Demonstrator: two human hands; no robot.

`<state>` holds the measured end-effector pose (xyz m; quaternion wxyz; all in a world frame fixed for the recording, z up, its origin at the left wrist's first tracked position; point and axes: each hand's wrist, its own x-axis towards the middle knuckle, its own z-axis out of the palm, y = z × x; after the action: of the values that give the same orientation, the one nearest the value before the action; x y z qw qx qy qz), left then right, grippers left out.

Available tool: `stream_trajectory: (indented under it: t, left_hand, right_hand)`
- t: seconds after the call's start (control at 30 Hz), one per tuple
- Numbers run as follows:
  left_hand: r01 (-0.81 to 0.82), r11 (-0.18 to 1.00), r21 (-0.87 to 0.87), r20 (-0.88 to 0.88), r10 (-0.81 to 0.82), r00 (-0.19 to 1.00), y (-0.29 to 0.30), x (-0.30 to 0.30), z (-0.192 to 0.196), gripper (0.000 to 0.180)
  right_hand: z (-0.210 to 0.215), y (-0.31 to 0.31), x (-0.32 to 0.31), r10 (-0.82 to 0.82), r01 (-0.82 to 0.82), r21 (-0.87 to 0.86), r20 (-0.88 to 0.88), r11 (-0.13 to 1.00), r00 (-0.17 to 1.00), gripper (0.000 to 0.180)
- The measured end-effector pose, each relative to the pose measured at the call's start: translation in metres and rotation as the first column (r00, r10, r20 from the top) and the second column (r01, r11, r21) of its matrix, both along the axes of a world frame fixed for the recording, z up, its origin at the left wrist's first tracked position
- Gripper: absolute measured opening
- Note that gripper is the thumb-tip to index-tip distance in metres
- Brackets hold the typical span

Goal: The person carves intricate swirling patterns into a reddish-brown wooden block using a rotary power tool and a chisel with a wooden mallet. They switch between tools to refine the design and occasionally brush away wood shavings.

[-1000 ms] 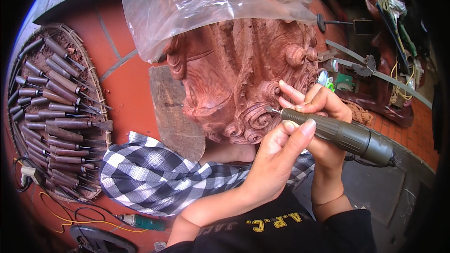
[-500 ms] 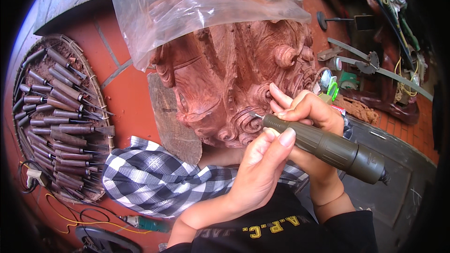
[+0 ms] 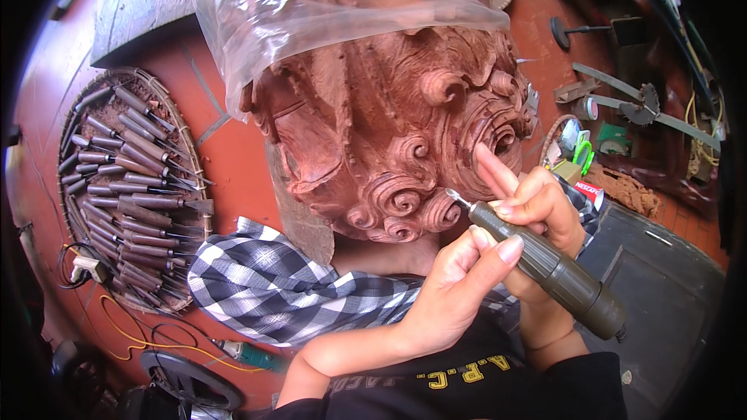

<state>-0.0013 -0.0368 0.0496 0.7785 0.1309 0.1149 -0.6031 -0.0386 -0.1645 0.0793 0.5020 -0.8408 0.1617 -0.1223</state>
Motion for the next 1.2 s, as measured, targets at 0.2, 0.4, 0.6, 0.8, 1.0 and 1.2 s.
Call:
stream_trajectory:
  t: [0.2, 0.4, 0.6, 0.8, 1.0, 1.2]
  left_hand:
    - [-0.015, 0.995, 0.097, -0.022, 0.017, 1.0, -0.004, 0.007, 0.005, 0.029]
    - [0.083, 0.986, 0.141, 0.056, -0.092, 0.994, 0.007, 0.01, -0.001, 0.045]
    - [0.168, 0.972, 0.166, 0.164, -0.195, 0.967, 0.008, 0.012, -0.007, 0.055]
    - [0.091, 0.983, 0.16, 0.246, -0.128, 0.961, 0.017, 0.007, -0.014, 0.05]
    - [0.005, 0.998, 0.058, 0.218, -0.017, 0.976, 0.031, 0.014, -0.02, 0.05]
    - [-0.107, 0.99, 0.089, 0.089, 0.099, 0.991, 0.044, 0.01, -0.029, 0.043]
  right_hand:
    - [-0.019, 0.001, 0.004, -0.021, 0.011, 0.081, 0.128, 0.997, 0.992, 0.025]
    - [-0.038, 0.014, 0.0, -0.09, 0.097, -0.012, 0.269, 0.995, 0.959, 0.017]
    - [-0.044, 0.021, -0.005, -0.089, 0.135, -0.133, 0.305, 0.982, 0.948, 0.012]
    - [-0.04, 0.026, 0.001, -0.05, 0.067, -0.053, 0.275, 0.996, 0.96, 0.016]
    - [-0.031, 0.039, 0.015, 0.026, 0.002, -0.131, 0.207, 0.991, 0.978, 0.02]
    - [-0.034, 0.062, 0.024, 0.08, -0.027, -0.292, 0.173, 0.956, 0.982, 0.02]
